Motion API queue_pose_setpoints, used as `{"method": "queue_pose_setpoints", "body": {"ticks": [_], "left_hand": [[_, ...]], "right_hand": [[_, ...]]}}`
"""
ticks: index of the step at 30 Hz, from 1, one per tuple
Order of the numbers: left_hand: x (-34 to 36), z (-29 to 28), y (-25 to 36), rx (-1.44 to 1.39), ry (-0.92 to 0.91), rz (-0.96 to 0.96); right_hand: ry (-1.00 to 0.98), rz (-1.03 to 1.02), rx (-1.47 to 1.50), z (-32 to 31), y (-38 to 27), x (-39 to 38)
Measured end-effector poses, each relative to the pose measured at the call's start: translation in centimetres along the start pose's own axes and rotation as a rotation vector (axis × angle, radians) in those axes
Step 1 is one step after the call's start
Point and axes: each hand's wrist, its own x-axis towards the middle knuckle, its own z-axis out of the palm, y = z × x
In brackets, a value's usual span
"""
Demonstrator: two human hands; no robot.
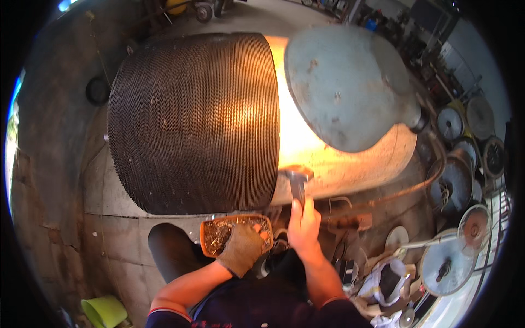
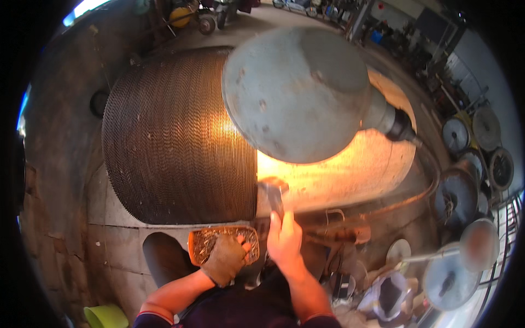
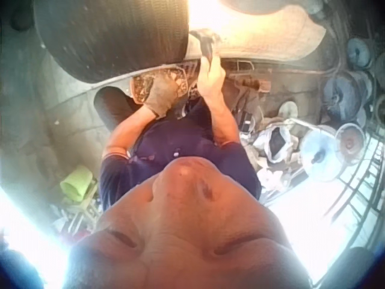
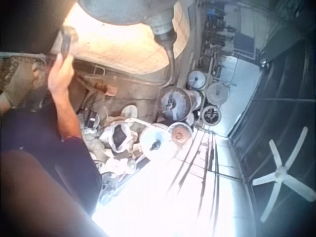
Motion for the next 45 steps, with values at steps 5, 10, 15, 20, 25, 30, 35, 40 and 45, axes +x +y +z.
{"method": "queue_pose_setpoints", "body": {"ticks": [5,10,15,20,25,30,35,40,45], "left_hand": [[-0.4,0.6,-0.3,-0.031,-0.048,0.069],[-0.1,2.9,-0.1,-0.013,0.139,0.026],[-0.5,0.4,-0.5,-0.189,0.036,0.058],[1.4,-2.8,-1.8,-0.337,0.488,0.193],[5.1,-7.2,-6.4,-0.195,0.948,0.336],[8.2,-10.6,-11.2,0.216,1.146,0.271],[9.0,-10.6,-10.8,0.229,1.138,0.200],[9.1,-11.1,-10.7,0.257,1.141,0.145],[9.7,-11.2,-10.9,0.398,1.150,0.038]], "right_hand": [[0.324,-0.324,0.455,-1.7,-1.5,-1.1],[-0.010,0.010,-0.124,-0.2,0.5,0.2],[0.275,-0.156,0.203,-1.5,-2.0,-1.7],[0.064,0.061,-0.171,0.5,0.0,1.0],[0.224,-0.216,-0.069,-0.9,-0.6,-0.3],[0.023,0.095,-0.158,-0.3,-1.4,-0.1],[0.195,-0.212,-0.046,-1.1,0.3,-0.7],[0.049,0.150,-0.105,0.2,1.6,-0.5],[0.016,0.182,-0.081,-0.6,2.2,-3.9]]}}
